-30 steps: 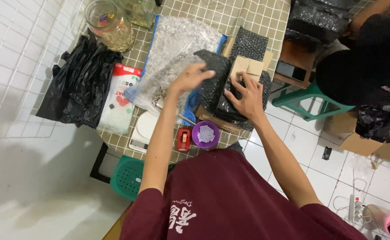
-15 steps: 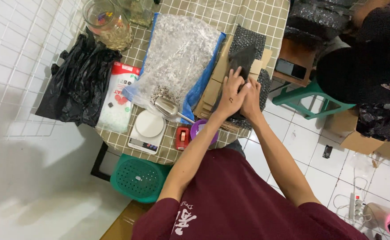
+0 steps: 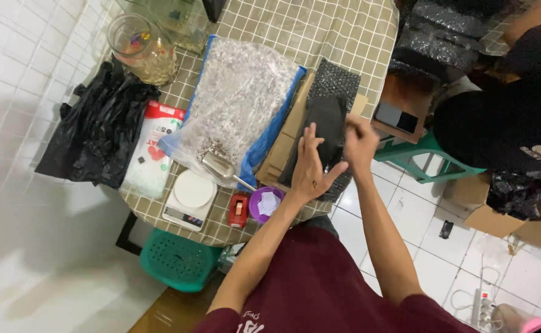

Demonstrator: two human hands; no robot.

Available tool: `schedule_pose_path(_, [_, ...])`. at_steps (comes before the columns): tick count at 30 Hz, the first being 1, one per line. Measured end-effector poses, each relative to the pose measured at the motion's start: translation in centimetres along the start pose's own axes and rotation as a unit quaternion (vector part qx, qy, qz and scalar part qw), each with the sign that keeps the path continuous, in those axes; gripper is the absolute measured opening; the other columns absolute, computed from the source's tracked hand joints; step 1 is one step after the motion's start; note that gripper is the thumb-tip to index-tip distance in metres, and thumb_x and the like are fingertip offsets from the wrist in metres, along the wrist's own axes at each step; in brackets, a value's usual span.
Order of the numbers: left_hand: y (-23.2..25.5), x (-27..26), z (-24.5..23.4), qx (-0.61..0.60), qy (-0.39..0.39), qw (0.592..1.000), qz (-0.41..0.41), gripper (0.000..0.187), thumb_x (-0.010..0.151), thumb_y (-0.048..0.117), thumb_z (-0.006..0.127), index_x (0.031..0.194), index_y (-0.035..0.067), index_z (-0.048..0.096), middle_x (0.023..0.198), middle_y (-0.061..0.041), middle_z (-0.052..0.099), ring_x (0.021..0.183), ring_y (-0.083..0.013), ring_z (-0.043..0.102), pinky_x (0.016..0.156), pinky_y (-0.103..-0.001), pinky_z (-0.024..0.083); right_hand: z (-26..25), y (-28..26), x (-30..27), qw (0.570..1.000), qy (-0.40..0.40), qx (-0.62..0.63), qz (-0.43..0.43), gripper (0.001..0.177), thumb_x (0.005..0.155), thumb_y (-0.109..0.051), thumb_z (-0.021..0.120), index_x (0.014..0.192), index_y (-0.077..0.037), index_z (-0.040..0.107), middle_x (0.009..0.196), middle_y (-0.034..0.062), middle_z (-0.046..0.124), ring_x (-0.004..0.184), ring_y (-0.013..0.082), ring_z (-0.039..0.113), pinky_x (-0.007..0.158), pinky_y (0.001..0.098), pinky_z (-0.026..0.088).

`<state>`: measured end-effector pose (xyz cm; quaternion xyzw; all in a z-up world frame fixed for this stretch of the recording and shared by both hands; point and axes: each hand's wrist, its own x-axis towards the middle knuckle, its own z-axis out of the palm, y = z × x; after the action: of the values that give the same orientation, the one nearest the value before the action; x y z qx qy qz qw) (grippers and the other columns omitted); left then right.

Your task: Wrapping a small box in bubble wrap and placing it into a larger box

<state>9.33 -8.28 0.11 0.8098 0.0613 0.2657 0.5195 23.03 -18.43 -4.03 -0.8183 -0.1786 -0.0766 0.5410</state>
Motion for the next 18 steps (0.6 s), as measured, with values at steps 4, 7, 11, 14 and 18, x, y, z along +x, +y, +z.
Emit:
schedule_pose_path(4, [-1.2, 0.2, 0.8, 0.076, -0.001, 0.997, 0.005, 0.083, 0.088, 0.034, 0.076, 0.146, -0.003, 0.029, 0.164, -0.034, 0.016, 0.150, -0.0533, 0.019, 0.121, -0.063, 0.018, 0.4, 9.3, 8.8, 0.996, -0.005, -0.066, 0.054, 0.027, 0.087, -0.010, 0.078, 0.113, -0.013, 0.078, 0.105, 0.0145, 0.071, 0.099, 0.0358, 0.071, 0.079, 0.0437, 0.059])
schedule_pose_path(7, [-1.6, -0.3, 0.8, 0.110, 0.022, 0.993, -0.020, 0.058, 0.094, 0.018, 0.068, 0.141, -0.001, 0.039, 0.158, -0.026, 0.036, 0.148, -0.0468, 0.031, 0.122, -0.057, 0.025, 1.7, 14.2, 13.7, 0.986, -0.125, -0.102, 0.036, 0.066, 0.088, -0.049, 0.088, 0.137, -0.011, 0.065, 0.125, 0.0216, 0.066, 0.106, 0.0446, 0.067, 0.088, 0.0548, 0.055])
schedule_pose_path(11, [-1.8, -0.5, 0.3, 0.033, 0.058, 0.994, -0.083, 0.018, 0.105, 0.009, 0.050, 0.121, 0.002, 0.051, 0.142, -0.022, 0.058, 0.140, -0.0401, 0.046, 0.121, -0.051, 0.031, 3.7, 15.5, 18.6, 0.936, -0.296, -0.122, 0.145, 0.095, 0.074, -0.056, 0.096, 0.142, -0.007, 0.052, 0.120, 0.0222, 0.068, 0.109, 0.0403, 0.068, 0.092, 0.0484, 0.055])
schedule_pose_path(14, [-2.0, -1.9, 0.4, -0.010, 0.116, 0.981, -0.157, 0.017, 0.108, 0.013, 0.046, 0.118, 0.001, 0.051, 0.136, -0.025, 0.062, 0.133, -0.0389, 0.054, 0.117, -0.051, 0.038, 4.3, 17.1, 19.7, 0.931, -0.326, -0.101, 0.129, 0.062, 0.069, -0.043, 0.099, 0.117, -0.012, 0.073, 0.093, 0.0109, 0.067, 0.087, 0.0274, 0.066, 0.074, 0.0357, 0.051])
schedule_pose_path(18, [-6.5, -5.6, 1.5, 0.070, 0.196, 0.958, -0.197, 0.018, 0.109, 0.015, 0.047, 0.125, 0.007, 0.048, 0.118, -0.012, 0.060, 0.120, -0.0294, 0.063, 0.113, -0.046, 0.041, -0.8, 3.4, 20.2, 0.904, -0.403, -0.006, 0.147, 0.027, 0.076, -0.034, 0.091, 0.090, -0.019, 0.075, 0.076, -0.0031, 0.061, 0.071, 0.0123, 0.055, 0.065, 0.0275, 0.042])
